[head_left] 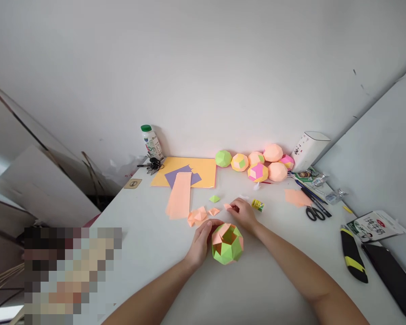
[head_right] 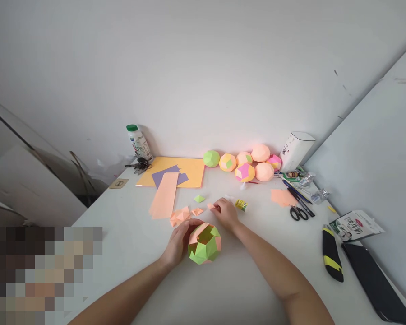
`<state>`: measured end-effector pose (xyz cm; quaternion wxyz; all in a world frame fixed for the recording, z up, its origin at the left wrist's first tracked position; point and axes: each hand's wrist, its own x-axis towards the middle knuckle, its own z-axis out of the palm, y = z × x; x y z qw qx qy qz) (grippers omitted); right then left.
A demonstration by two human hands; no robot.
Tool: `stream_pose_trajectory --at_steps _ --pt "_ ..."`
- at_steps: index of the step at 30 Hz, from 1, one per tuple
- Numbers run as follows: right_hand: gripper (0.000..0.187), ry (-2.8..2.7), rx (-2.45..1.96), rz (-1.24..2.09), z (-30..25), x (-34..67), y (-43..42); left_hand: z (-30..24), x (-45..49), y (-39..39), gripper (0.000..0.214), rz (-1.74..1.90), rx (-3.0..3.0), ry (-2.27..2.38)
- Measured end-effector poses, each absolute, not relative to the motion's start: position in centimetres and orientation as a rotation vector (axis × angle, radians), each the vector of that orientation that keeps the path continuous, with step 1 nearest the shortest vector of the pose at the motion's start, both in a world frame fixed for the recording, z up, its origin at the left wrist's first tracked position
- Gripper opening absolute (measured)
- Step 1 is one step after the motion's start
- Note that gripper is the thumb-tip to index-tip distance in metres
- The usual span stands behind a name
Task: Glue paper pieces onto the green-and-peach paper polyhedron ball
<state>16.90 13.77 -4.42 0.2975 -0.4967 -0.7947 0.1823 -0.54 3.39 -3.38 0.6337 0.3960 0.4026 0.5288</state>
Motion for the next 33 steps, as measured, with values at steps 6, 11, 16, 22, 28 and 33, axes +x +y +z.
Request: stream_pose_trajectory --at_steps 6,11,16,22,28,33 --pt "0.015 -2.117 -1.244 0.474 -4.4 17.5 12.7 -2.6 -0.5 3.2 0.043 1.143 0.854 0.990" --pt "0.015 -2.156 -1.144 0.460 -4.4 17.4 12.9 -2.3 -0.2 3.2 0.037 1.210 0.762 1.007" --pt "0.018 -2.179 -1.114 0.453 -4.3 17.5 12.9 -2.5 -0.1 3.1 0.036 1.226 0.764 1.000" --pt "0.020 -2.229 -1.080 0.446 -4.4 17.5 13.1 -2.5 -0.2 2.7 0.035 1.171 0.842 1.011" --pt "0.018 -2.244 -1.063 0.457 -4.6 17.5 13.3 -2.5 -0.2 2.4 0.038 1.081 1.009 1.030" --pt "0.018 -2.239 -1.073 0.497 -4.7 17.5 13.5 -2.5 -0.1 2.2 0.039 1.050 1.085 1.056"
